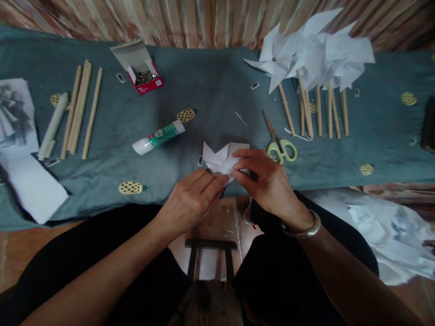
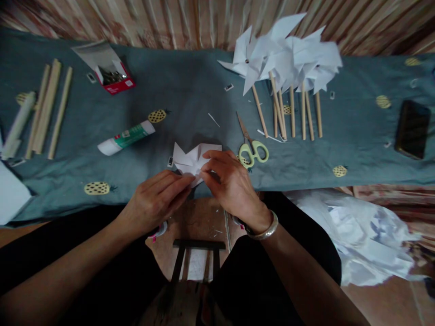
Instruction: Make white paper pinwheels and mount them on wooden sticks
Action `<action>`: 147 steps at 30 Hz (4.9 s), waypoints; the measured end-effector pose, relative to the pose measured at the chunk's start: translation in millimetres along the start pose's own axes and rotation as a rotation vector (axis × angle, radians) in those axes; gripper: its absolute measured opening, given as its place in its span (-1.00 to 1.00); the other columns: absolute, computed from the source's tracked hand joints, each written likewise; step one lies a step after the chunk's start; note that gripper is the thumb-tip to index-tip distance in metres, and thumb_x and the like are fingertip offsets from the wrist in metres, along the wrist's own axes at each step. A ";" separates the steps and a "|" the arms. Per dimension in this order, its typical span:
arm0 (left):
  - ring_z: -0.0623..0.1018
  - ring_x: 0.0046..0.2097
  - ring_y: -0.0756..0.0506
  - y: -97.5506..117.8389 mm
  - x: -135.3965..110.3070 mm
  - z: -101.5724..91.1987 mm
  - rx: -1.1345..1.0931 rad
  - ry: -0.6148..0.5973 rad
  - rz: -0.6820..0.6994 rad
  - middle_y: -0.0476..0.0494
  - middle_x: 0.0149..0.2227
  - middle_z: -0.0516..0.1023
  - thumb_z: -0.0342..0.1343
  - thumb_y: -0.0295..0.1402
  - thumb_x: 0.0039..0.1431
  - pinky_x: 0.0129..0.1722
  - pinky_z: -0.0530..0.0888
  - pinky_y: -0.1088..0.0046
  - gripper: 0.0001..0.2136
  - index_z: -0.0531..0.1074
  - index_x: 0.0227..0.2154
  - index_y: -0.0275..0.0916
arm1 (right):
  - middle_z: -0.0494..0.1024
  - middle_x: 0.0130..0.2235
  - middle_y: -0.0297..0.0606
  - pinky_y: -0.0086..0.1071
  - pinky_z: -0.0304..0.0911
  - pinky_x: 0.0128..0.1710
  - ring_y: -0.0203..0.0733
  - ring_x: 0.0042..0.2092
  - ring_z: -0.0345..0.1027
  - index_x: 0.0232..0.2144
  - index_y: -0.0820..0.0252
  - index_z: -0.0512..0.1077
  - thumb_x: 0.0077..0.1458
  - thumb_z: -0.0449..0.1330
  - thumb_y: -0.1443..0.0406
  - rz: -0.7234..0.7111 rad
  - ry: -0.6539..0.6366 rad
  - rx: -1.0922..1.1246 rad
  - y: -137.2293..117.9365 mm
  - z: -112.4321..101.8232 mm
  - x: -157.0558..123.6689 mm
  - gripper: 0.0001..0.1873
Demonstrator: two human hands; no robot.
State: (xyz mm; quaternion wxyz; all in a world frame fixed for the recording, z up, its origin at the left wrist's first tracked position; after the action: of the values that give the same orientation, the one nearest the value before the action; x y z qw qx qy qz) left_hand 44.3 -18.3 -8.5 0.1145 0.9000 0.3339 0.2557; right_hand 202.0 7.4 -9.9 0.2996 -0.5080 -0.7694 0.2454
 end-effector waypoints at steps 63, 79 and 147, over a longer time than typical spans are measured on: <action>0.52 -0.16 -0.15 -3.3 1.0 6.9 -0.181 -0.025 -0.015 -0.24 -0.21 0.55 0.03 -0.53 0.27 -0.18 0.54 0.25 -0.80 0.47 -0.09 -0.39 | 0.49 0.02 -0.21 -0.11 0.37 -0.04 -0.05 -0.06 0.37 -0.19 0.04 0.50 0.21 0.10 0.43 -0.063 0.035 -0.180 -9.3 9.0 -8.2 -0.76; 0.52 -0.15 -0.14 -5.0 2.6 7.0 -0.203 -0.066 -0.037 -0.21 -0.20 0.55 0.00 -0.51 0.29 -0.18 0.53 0.27 -0.79 0.47 -0.10 -0.32 | 0.45 0.08 -0.24 -0.02 0.32 0.06 0.02 0.05 0.32 -0.08 -0.05 0.47 0.21 0.04 0.44 -0.046 -0.049 -0.227 -12.6 12.5 -10.8 -0.64; 0.53 -0.30 -0.11 5.6 11.1 -0.8 0.040 -0.017 0.052 -0.20 -0.31 0.59 0.06 -0.52 0.27 -0.32 0.50 0.35 -0.88 0.49 -0.21 -0.39 | 0.47 0.15 -0.26 0.01 0.27 0.19 -0.03 0.19 0.35 -0.30 0.02 0.61 0.10 0.30 0.32 0.121 -0.081 0.281 22.7 -23.9 -7.3 -0.90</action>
State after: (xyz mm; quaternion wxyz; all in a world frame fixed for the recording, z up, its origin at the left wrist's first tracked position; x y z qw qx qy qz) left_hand 54.0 -15.2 -1.4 0.0927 0.9126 0.3144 0.2444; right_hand 235.6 10.7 -10.2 0.3211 -0.4961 -0.7071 0.3883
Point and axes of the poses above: each hand's wrist, its own x-axis towards the middle knuckle, its own z-axis out of the palm, y = z × x, the point moved 5 cm from there along x, towards the middle knuckle
